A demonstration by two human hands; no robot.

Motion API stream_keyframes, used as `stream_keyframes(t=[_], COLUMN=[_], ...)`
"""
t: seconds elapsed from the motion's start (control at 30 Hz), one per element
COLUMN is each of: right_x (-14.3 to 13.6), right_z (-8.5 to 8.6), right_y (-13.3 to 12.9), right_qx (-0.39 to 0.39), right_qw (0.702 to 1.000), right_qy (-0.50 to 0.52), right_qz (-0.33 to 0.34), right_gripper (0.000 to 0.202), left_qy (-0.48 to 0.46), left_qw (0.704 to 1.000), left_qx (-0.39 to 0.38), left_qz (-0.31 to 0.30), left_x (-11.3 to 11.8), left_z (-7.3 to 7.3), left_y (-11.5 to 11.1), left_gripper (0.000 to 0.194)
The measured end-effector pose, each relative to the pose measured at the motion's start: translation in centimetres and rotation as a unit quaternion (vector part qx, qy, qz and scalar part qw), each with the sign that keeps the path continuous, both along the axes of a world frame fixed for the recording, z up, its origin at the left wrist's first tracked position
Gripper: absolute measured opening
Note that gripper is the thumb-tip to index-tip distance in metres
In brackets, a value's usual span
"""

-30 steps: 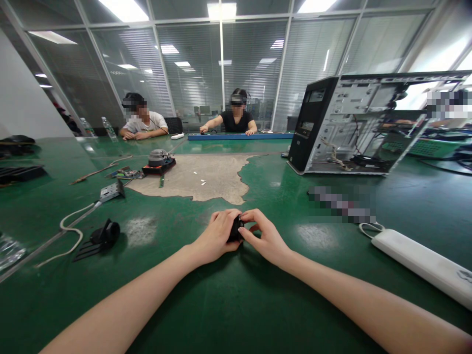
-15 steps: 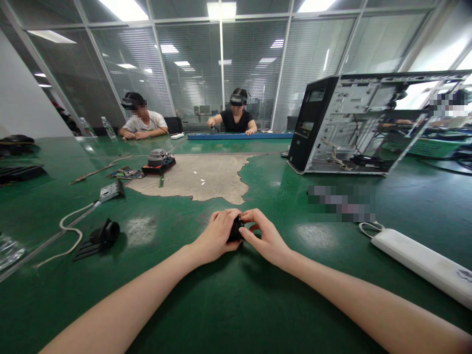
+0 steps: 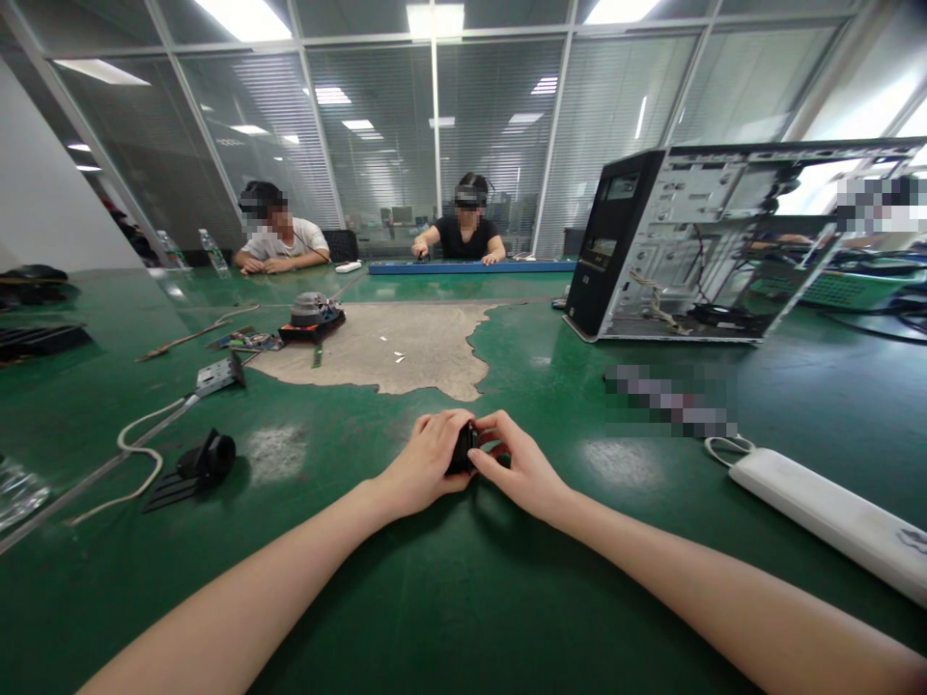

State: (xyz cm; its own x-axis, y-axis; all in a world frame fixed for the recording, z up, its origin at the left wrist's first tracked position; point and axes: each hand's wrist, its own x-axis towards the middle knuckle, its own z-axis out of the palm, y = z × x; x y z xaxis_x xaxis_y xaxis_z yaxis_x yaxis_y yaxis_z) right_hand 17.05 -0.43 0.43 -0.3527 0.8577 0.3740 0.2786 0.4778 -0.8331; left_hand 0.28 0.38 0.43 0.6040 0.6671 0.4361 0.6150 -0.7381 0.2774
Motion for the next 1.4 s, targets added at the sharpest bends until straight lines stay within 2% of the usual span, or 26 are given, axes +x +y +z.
stream_keyframes(t=[0.1, 0.17, 0.47, 0.53, 0.67, 0.73, 0.87, 1.07, 1.27, 1.4], right_x=[0.11, 0.11, -0.15, -0.07, 0.13, 0.15, -0.02, -0.12, 0.09, 0.01], right_z=[-0.06, -0.2, -0.38, -0.24, -0.13, -0.23, -0.47, -0.23, -0.27, -0.39], right_y=[-0.09, -0.03, 0.32, 0.22, 0.03, 0.05, 0.24, 0.3, 0.11, 0.19], right_qx=[0.06, 0.062, -0.048, -0.03, 0.057, 0.069, 0.037, -0.058, 0.044, 0.031], right_qw=[0.998, 0.998, 0.999, 1.0, 0.998, 0.997, 0.999, 0.998, 0.999, 0.999], right_qy=[0.0, 0.001, 0.005, 0.001, 0.003, 0.006, 0.013, 0.002, 0.005, 0.004], right_qz=[-0.012, -0.012, 0.007, 0.007, -0.009, -0.018, -0.025, -0.002, -0.024, -0.031], right_gripper=[0.015, 0.015, 0.018, 0.017, 0.013, 0.011, 0.016, 0.021, 0.013, 0.015], left_qy=[0.0, -0.002, 0.003, 0.004, 0.002, 0.001, 0.0, -0.002, 0.001, -0.003], left_qw=[1.0, 1.0, 1.0, 1.0, 1.0, 1.0, 1.0, 1.0, 1.0, 1.0], left_qx=[-0.002, -0.001, -0.003, -0.003, 0.0, 0.003, 0.004, 0.004, 0.011, 0.014], left_qz=[-0.003, -0.003, 0.0, -0.001, -0.003, -0.003, -0.001, -0.003, -0.002, 0.0], left_x=[0.01, 0.01, -0.02, -0.03, -0.06, -0.06, -0.03, -0.04, -0.06, -0.03], left_z=[0.04, 0.01, -0.2, -0.2, -0.18, -0.17, -0.17, -0.28, -0.27, -0.34], left_y=[-0.04, -0.01, 0.13, 0.13, 0.13, 0.12, 0.1, 0.17, 0.13, 0.17], left_gripper=[0.06, 0.059, 0.061, 0.062, 0.061, 0.06, 0.058, 0.061, 0.059, 0.057])
